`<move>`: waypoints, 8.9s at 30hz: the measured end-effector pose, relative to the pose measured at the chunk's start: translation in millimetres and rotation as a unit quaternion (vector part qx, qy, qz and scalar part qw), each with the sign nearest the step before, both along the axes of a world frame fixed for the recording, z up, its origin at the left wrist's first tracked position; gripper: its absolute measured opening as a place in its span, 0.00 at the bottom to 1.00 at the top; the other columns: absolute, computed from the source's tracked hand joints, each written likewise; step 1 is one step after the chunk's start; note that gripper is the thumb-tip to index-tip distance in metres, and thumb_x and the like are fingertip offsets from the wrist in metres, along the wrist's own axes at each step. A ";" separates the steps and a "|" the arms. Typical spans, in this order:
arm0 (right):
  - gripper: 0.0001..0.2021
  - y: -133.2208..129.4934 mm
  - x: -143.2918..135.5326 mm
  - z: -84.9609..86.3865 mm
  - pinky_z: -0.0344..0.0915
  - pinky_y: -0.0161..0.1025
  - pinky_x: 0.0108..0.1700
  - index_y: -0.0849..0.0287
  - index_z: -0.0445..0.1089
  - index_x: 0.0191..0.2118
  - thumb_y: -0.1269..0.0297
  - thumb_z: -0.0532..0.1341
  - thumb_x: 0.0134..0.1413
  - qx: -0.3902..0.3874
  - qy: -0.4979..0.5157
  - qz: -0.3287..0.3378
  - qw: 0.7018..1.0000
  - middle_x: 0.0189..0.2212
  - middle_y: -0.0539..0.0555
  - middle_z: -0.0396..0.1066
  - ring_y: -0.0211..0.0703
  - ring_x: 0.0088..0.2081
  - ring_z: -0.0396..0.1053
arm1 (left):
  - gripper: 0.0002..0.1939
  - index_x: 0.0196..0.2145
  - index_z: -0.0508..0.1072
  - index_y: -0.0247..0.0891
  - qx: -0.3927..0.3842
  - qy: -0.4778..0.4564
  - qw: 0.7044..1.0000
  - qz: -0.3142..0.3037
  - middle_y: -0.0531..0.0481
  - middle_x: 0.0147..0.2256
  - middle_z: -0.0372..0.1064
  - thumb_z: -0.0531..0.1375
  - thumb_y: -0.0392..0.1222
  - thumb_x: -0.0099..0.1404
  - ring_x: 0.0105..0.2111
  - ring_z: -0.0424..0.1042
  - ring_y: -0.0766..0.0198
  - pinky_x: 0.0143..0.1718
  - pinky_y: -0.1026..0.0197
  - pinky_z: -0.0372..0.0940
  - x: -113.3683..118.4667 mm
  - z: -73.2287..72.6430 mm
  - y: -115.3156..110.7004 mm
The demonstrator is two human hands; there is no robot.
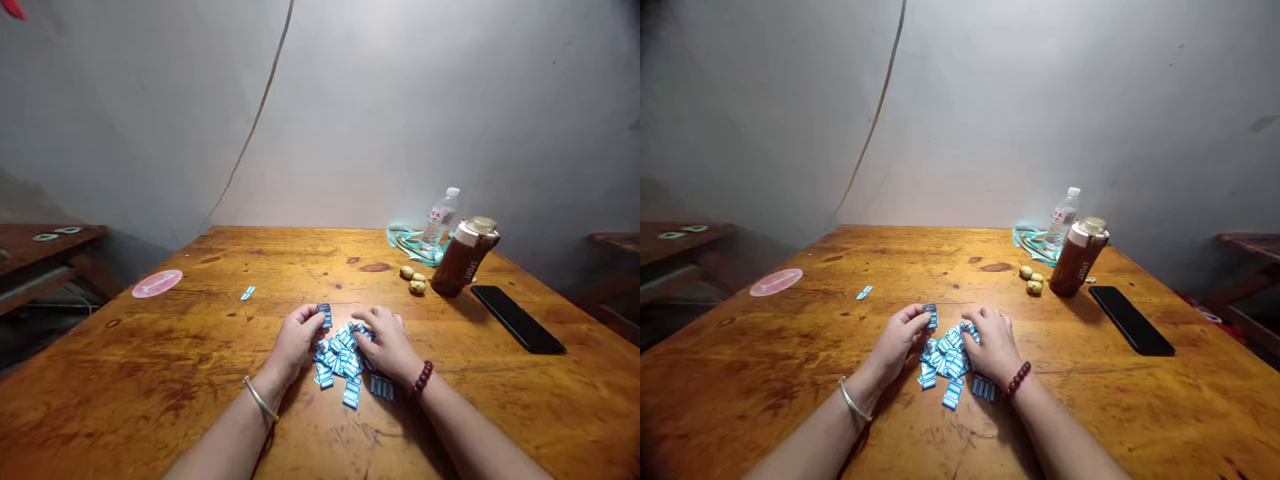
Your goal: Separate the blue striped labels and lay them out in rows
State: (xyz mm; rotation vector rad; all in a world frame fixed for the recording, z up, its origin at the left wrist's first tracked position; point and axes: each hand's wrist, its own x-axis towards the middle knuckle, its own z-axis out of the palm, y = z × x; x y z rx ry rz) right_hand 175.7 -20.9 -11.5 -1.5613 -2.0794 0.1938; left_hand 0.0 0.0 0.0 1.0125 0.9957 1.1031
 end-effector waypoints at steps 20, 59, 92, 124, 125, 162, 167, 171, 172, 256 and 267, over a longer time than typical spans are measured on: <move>0.09 -3.1 -23.9 -0.8 0.56 0.31 0.26 0.60 0.62 0.27 0.59 0.55 0.47 -0.145 0.458 0.047 0.876 0.22 0.48 0.63 0.34 0.24 0.59 | 0.09 0.27 0.69 0.33 -0.012 0.043 0.999 -0.027 0.52 0.24 0.67 0.59 0.43 0.50 0.24 0.66 0.70 0.24 0.70 0.60 11.7 -6.9 -7.5; 0.07 -9.3 -26.8 5.9 0.57 0.31 0.27 0.60 0.61 0.24 0.64 0.54 0.48 -0.053 0.396 0.035 0.916 0.21 0.48 0.61 0.34 0.24 0.58 | 0.13 0.31 0.73 0.33 -0.043 -0.030 0.995 -0.083 0.48 0.29 0.70 0.61 0.44 0.49 0.27 0.68 0.69 0.27 0.69 0.62 15.0 -2.0 -15.1; 0.07 -7.0 -17.1 5.3 0.58 0.35 0.32 0.58 0.66 0.33 0.65 0.52 0.50 -0.019 0.318 0.033 0.947 0.27 0.51 0.65 0.37 0.29 0.61 | 0.13 0.27 0.70 0.33 0.058 0.049 0.997 0.016 0.51 0.23 0.66 0.58 0.47 0.50 0.23 0.63 0.69 0.24 0.68 0.58 -4.2 9.4 -2.6; 0.12 -11.7 -25.7 12.6 0.53 0.29 0.21 0.60 0.59 0.24 0.55 0.58 0.44 -0.154 0.537 0.008 0.829 0.20 0.45 0.56 0.31 0.21 0.53 | 0.11 0.25 0.69 0.31 0.044 0.075 0.994 -0.061 0.55 0.19 0.61 0.57 0.45 0.53 0.19 0.57 0.73 0.20 0.70 0.52 10.5 -0.5 -9.8; 0.12 -13.1 -27.2 13.1 0.54 0.29 0.22 0.60 0.59 0.24 0.56 0.57 0.44 -0.140 0.523 0.008 0.840 0.19 0.45 0.56 0.31 0.22 0.53 | 0.12 0.26 0.70 0.31 0.042 0.071 0.994 -0.071 0.54 0.20 0.62 0.57 0.45 0.53 0.19 0.58 0.73 0.20 0.70 0.52 12.5 0.4 -12.0; 0.11 -6.4 -22.0 1.9 0.55 0.29 0.23 0.61 0.61 0.25 0.57 0.55 0.48 -0.120 0.503 0.020 0.856 0.19 0.46 0.59 0.31 0.21 0.55 | 0.14 0.29 0.70 0.33 0.013 0.042 0.993 -0.112 0.51 0.24 0.65 0.56 0.49 0.54 0.23 0.63 0.70 0.25 0.68 0.57 13.5 2.9 -15.6; 0.12 -6.8 -24.4 -0.1 0.53 0.29 0.22 0.61 0.60 0.26 0.56 0.54 0.49 -0.138 0.519 0.030 0.843 0.20 0.45 0.58 0.30 0.20 0.54 | 0.15 0.27 0.70 0.33 0.004 0.054 0.992 -0.113 0.52 0.22 0.65 0.57 0.50 0.52 0.22 0.63 0.70 0.24 0.68 0.57 14.2 0.5 -15.1; 0.12 -8.5 -25.9 2.1 0.53 0.28 0.22 0.61 0.61 0.26 0.56 0.54 0.49 -0.146 0.527 0.043 0.836 0.20 0.46 0.58 0.30 0.20 0.53 | 0.15 0.26 0.69 0.32 0.002 0.057 0.993 -0.099 0.54 0.20 0.64 0.58 0.49 0.51 0.19 0.61 0.71 0.21 0.69 0.55 15.2 -3.3 -14.1; 0.12 -8.7 -25.8 2.5 0.52 0.28 0.21 0.61 0.61 0.26 0.56 0.54 0.49 -0.147 0.529 0.042 0.834 0.20 0.46 0.57 0.30 0.20 0.53 | 0.15 0.26 0.69 0.32 0.001 0.056 0.994 -0.096 0.54 0.20 0.63 0.58 0.49 0.51 0.19 0.61 0.72 0.21 0.69 0.55 15.1 -3.7 -13.9; 0.12 -3.3 -23.8 -2.2 0.48 0.27 0.18 0.62 0.63 0.28 0.57 0.57 0.46 -0.211 0.578 0.035 0.788 0.17 0.44 0.55 0.27 0.17 0.50 | 0.12 0.26 0.64 0.33 -0.027 0.037 0.996 -0.078 0.58 0.18 0.57 0.59 0.46 0.51 0.16 0.54 0.75 0.17 0.71 0.52 13.5 -1.5 -13.8; 0.11 -2.7 -23.0 0.6 0.46 0.27 0.18 0.62 0.60 0.26 0.58 0.57 0.46 -0.223 0.566 0.044 0.792 0.16 0.44 0.54 0.28 0.17 0.49 | 0.11 0.33 0.68 0.34 -0.043 0.034 0.991 -0.123 0.55 0.21 0.62 0.59 0.40 0.51 0.19 0.60 0.75 0.22 0.71 0.56 10.2 5.7 -16.3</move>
